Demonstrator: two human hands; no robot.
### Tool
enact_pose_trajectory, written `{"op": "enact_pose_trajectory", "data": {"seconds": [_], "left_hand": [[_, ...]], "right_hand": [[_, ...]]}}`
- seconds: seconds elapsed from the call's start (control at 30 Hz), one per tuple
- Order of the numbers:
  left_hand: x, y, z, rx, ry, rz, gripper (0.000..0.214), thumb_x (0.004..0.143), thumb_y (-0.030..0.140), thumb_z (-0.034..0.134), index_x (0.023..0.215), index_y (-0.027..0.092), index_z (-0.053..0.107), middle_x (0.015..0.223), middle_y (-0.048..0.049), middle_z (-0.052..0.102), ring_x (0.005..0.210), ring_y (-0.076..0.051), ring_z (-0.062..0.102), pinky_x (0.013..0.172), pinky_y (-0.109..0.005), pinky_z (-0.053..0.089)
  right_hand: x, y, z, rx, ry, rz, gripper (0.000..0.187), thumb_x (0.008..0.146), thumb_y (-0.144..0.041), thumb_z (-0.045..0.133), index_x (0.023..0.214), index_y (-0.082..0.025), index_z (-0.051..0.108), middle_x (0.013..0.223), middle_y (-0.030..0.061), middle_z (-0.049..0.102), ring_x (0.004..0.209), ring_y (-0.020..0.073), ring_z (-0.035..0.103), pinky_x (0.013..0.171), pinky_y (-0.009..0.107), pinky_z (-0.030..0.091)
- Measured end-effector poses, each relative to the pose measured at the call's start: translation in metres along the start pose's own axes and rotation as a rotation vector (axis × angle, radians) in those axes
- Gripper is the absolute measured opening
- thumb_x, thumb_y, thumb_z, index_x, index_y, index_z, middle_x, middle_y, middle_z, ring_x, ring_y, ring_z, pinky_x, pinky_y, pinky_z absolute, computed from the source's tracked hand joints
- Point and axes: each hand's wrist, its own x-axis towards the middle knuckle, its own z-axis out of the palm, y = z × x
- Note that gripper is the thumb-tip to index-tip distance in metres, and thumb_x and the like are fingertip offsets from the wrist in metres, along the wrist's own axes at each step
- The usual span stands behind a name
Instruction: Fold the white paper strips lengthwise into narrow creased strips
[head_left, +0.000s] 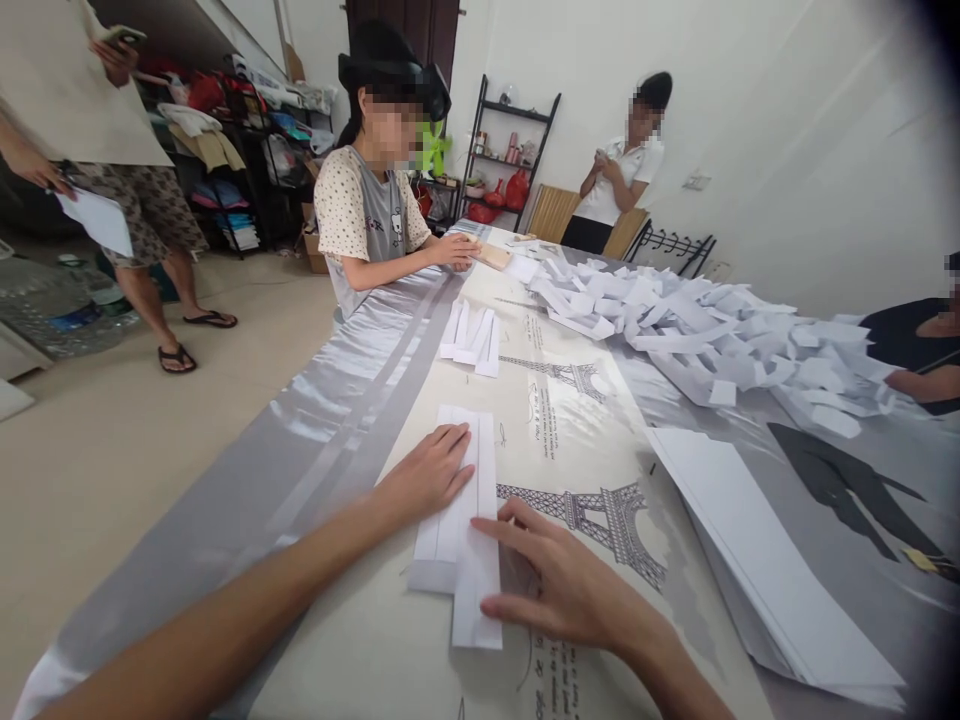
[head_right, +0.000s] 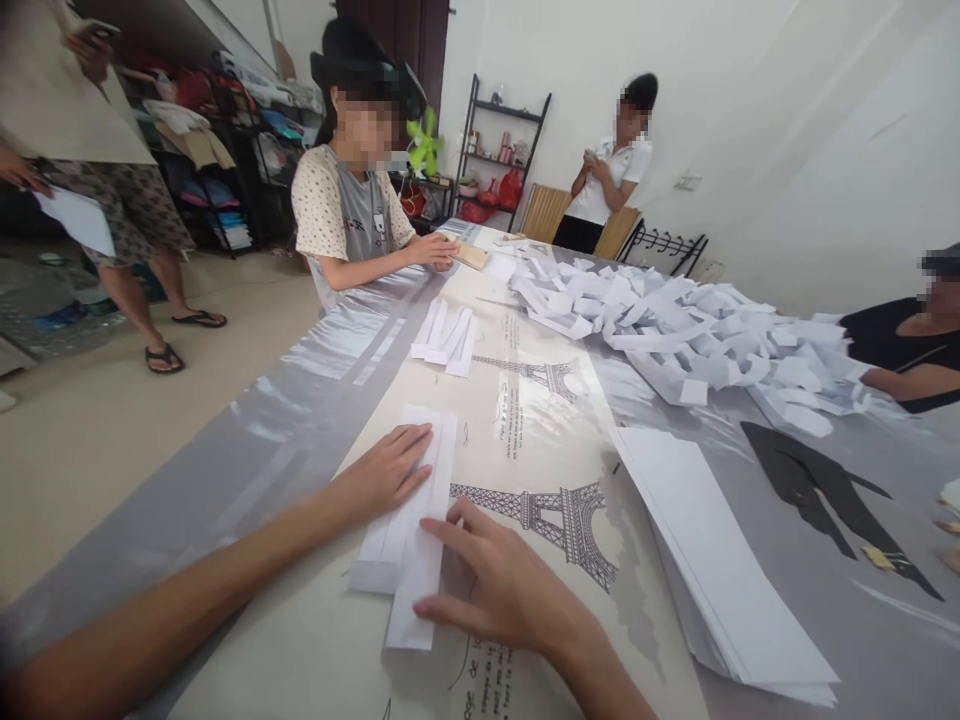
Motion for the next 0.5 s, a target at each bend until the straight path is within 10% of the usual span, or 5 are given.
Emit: {"op": "enact_pose_trajectory", "data": {"seconds": [0.5], "left_hand": [[0.002, 0.000, -0.001, 0.053, -0.033, -0.035, 0.043, 0.107, 0.032, 0.034, 0.139, 0.007, 0.050, 0.144, -0.0176, 0.055, 0.125, -0.029, 0.053, 0.110, -0.043, 0.040]], "right_hand": [[-0.025, -0.007, 0.029, -0.575, 0.195, -0.517, 0.028, 0.102, -0.023, 0.057, 0.124, -0.007, 0.061, 0.120, 0.0137, 0.072, 0.117, 0.0246, 0.065, 0.093, 0.032, 0.057]]}}
